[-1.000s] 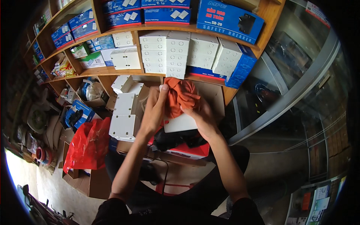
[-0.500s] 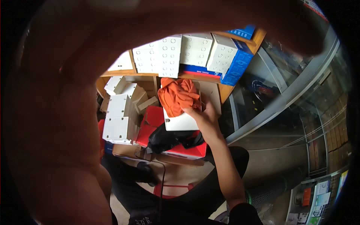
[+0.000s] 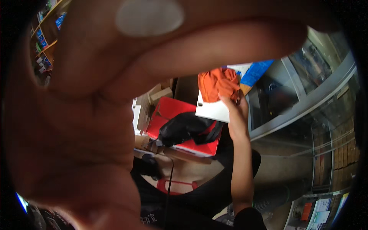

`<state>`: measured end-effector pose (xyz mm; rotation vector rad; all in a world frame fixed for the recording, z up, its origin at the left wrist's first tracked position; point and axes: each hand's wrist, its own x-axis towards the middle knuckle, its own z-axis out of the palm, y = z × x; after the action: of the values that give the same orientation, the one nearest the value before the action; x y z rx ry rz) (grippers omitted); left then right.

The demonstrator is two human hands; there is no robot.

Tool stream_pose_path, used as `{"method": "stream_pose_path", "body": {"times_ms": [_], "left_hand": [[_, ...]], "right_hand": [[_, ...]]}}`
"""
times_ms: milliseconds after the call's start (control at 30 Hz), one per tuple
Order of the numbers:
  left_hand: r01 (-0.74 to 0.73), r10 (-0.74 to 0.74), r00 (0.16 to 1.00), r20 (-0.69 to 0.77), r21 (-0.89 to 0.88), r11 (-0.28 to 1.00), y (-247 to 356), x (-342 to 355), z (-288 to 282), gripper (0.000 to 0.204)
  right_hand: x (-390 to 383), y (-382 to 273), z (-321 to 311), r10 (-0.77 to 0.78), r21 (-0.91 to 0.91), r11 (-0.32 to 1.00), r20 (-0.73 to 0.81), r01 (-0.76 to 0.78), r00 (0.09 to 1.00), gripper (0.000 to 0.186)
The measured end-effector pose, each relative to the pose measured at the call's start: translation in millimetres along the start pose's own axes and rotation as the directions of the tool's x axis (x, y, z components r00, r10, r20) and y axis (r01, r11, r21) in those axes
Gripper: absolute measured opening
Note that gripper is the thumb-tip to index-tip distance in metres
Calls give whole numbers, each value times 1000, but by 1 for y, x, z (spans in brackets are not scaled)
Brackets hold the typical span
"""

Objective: The recorder is wiping white electrical boxes with a cloth and placing them into a larger cardboard box.

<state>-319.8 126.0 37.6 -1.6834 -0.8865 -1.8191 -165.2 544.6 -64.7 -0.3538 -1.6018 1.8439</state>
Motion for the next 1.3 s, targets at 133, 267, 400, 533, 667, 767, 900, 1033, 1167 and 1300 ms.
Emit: {"method": "stream_pose_path", "body": {"times_ms": [133, 267, 400, 533, 667, 767, 900, 1033, 1167, 1300], "left_hand": [[112, -112, 993, -41, 4, 994, -65, 19, 165, 70], [752, -776, 630, 43, 218, 622, -108, -90, 192, 51], [615, -857, 508, 87, 659, 432, -134, -223, 185, 65], [975, -997, 72, 39, -211, 62, -142, -213, 195, 67], [797, -999, 12, 46, -603, -18, -166, -184, 231, 56], [684, -997, 25, -72, -726, 70, -186, -190, 233, 50], [723, -979, 101, -180, -662, 196, -190, -180, 219, 44], [901, -934, 159, -319, -340, 269, -185, -162, 211, 49], [937, -896, 308, -319, -59, 344, -164, -128, 220, 50], [781, -735, 579, -354, 500, 374, -187, -131, 234, 73]], "right_hand": [[5, 10, -21, -11, -4, 1000, -18, 11, 1000, 63], [5, 8, -26, -71, 24, 997, -52, 72, 996, 63], [4, 7, -19, -85, -3, 996, -59, 85, 995, 56], [4, 29, -23, 98, -123, 988, 65, -90, 993, 53], [7, 72, 16, 49, -121, 993, 256, -18, 965, 57], [8, 81, 14, -182, -615, 697, 347, 370, 920, 93], [14, 71, 27, -129, -433, 874, 230, 220, 965, 90], [11, 62, 37, 214, -40, 976, 50, -212, 975, 69], [10, 67, 49, -21, -243, 970, 20, 25, 1000, 57], [1, 55, 74, -121, -188, 975, 12, 121, 993, 46]]}}
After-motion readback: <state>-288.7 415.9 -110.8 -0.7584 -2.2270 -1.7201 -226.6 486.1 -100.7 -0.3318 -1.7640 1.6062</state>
